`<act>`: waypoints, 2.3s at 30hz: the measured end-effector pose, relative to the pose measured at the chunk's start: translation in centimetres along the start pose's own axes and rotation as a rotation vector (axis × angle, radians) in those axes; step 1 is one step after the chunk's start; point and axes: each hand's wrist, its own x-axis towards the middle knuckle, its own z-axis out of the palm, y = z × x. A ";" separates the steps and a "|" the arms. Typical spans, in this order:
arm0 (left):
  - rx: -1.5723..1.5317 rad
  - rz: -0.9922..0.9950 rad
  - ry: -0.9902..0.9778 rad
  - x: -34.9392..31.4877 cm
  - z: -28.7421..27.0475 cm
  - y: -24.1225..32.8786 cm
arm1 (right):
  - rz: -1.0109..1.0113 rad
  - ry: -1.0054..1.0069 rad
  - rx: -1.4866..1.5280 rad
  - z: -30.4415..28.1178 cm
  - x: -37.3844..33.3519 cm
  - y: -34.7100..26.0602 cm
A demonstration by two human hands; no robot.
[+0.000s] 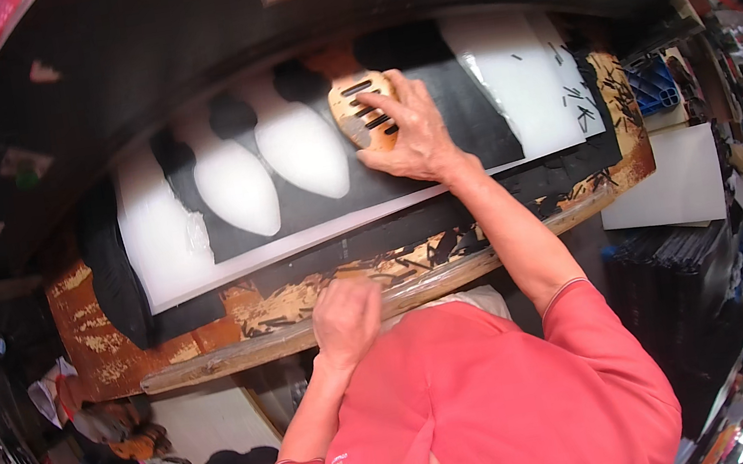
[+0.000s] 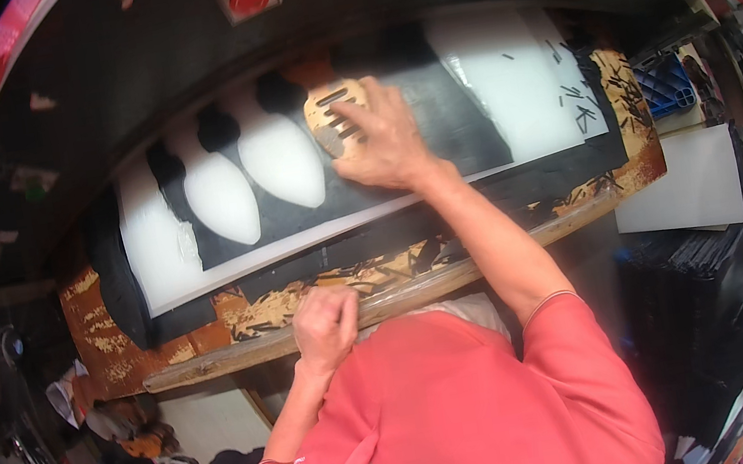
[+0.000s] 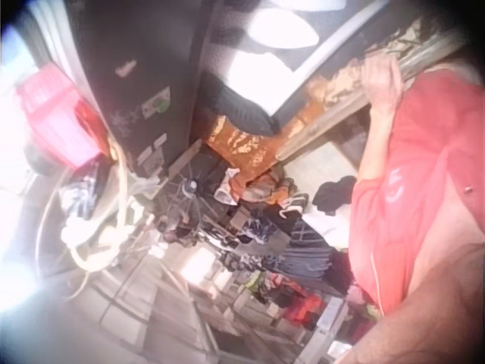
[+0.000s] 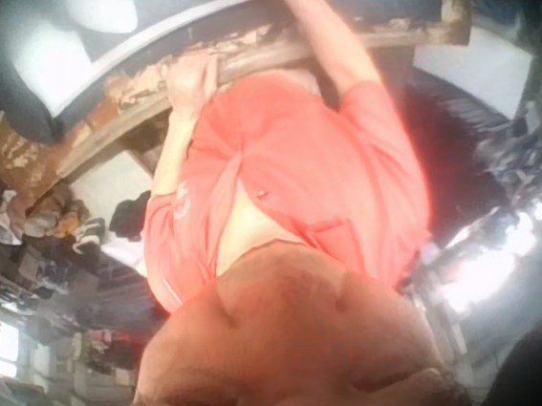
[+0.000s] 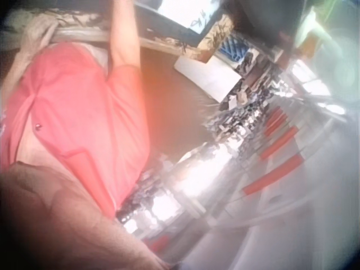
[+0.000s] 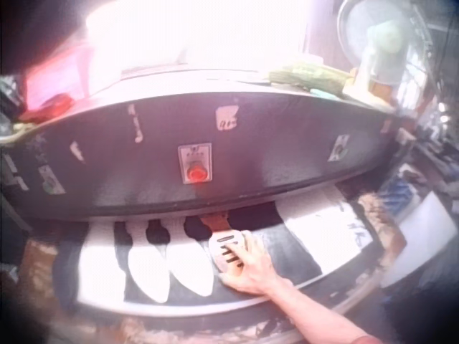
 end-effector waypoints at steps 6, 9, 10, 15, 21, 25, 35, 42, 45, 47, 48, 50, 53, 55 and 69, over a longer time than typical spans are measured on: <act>0.112 -0.045 0.137 -0.9 1.4 -1.4 | 0.080 0.229 0.252 -2.6 0.1 0.8; 0.140 -0.026 0.215 -1.3 1.7 -1.8 | 0.211 0.547 0.362 -9.0 -0.5 3.5; 0.160 -0.049 0.219 -1.3 1.8 -1.8 | 0.264 0.646 0.405 -11.7 -0.2 5.1; 0.234 -0.028 0.259 -1.6 2.1 -1.8 | 0.276 0.759 -0.025 -22.1 -0.7 11.6; 0.303 -0.014 0.317 -1.6 2.7 -2.1 | 0.470 0.469 0.254 -19.1 -12.6 9.3; 0.324 -0.062 0.320 -1.4 2.8 -2.1 | 0.431 0.075 -0.113 -14.5 -18.6 6.8; 0.371 -0.076 0.356 -1.5 3.0 -1.6 | 0.392 -0.048 -0.067 -14.0 -19.0 5.9; 0.403 -0.051 0.359 -3.0 3.4 -1.0 | 0.376 -0.064 -0.085 -13.3 -19.2 6.7; 0.399 -0.128 0.336 -3.3 3.5 -0.8 | 0.432 -0.120 -0.082 -13.9 -19.3 6.5; 0.388 -0.150 0.332 -3.4 3.4 -0.6 | 0.451 -0.119 -0.068 -14.2 -19.5 6.3; 0.381 -0.134 0.338 -3.3 3.4 -0.5 | 0.480 -0.124 -0.048 -14.4 -19.6 6.4; 0.350 -0.113 0.330 -3.1 3.2 -0.2 | 0.551 -0.145 -0.010 -14.5 -19.7 6.6; 0.320 -0.086 0.297 -2.6 2.8 0.1 | 0.647 -0.042 0.151 -14.5 -19.2 7.0; 0.287 -0.079 0.285 -2.3 2.6 0.3 | 0.725 0.073 0.320 -14.2 -18.2 6.8; 0.063 0.049 0.188 13.5 3.5 -0.9 | 0.161 -0.228 -0.156 -2.4 0.8 -0.3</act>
